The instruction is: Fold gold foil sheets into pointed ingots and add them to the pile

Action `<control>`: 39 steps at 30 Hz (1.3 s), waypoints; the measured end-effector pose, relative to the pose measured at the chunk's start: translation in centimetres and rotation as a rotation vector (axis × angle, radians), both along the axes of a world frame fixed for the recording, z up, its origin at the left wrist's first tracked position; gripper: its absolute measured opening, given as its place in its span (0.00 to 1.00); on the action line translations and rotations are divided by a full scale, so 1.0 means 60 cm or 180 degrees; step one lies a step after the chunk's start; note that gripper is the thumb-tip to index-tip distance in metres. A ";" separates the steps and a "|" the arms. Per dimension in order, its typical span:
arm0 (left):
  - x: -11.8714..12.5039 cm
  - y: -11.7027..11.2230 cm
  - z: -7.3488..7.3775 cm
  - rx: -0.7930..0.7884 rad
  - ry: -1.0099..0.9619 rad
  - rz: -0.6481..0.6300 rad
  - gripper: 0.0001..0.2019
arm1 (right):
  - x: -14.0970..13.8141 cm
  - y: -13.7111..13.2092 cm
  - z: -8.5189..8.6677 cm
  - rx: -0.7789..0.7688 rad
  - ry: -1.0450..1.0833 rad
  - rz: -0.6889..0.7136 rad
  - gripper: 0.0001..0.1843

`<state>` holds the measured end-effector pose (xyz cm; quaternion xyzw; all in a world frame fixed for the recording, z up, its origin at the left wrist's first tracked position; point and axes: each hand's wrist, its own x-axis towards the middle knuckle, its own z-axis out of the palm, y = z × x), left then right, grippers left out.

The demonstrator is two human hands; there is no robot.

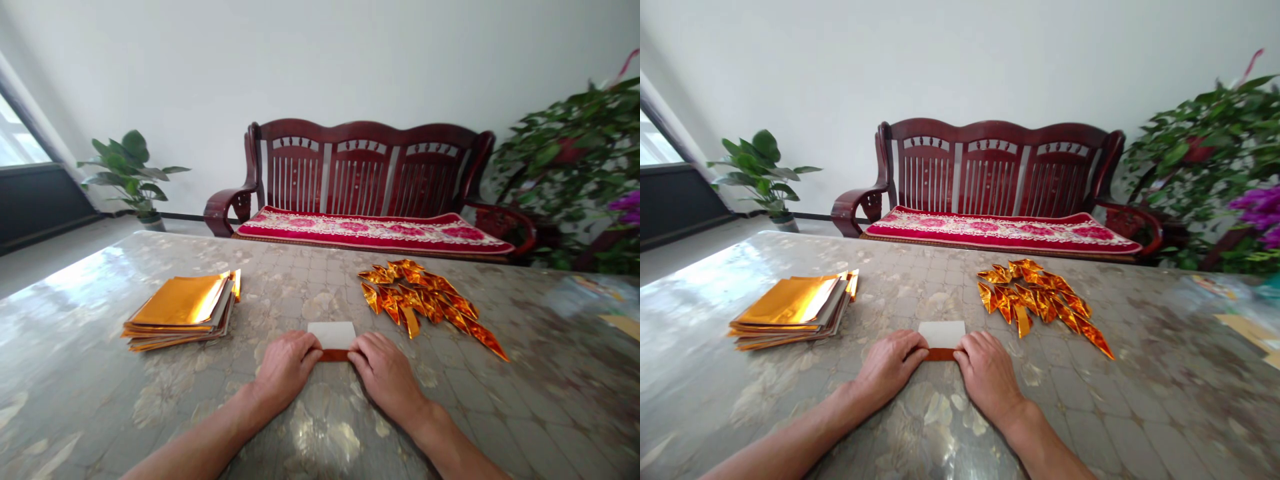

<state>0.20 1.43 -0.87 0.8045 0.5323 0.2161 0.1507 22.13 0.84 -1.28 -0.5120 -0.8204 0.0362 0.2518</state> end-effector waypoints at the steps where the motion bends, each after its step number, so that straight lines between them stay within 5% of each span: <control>1: 0.000 0.000 0.000 -0.0001 0.0011 0.0007 0.06 | 0.000 0.000 -0.001 0.0013 0.0019 0.0015 0.07; 39: 0.003 -0.001 0.001 0.0070 0.0167 -0.0036 0.07 | 0.005 0.002 0.002 -0.0260 -0.0100 0.0083 0.05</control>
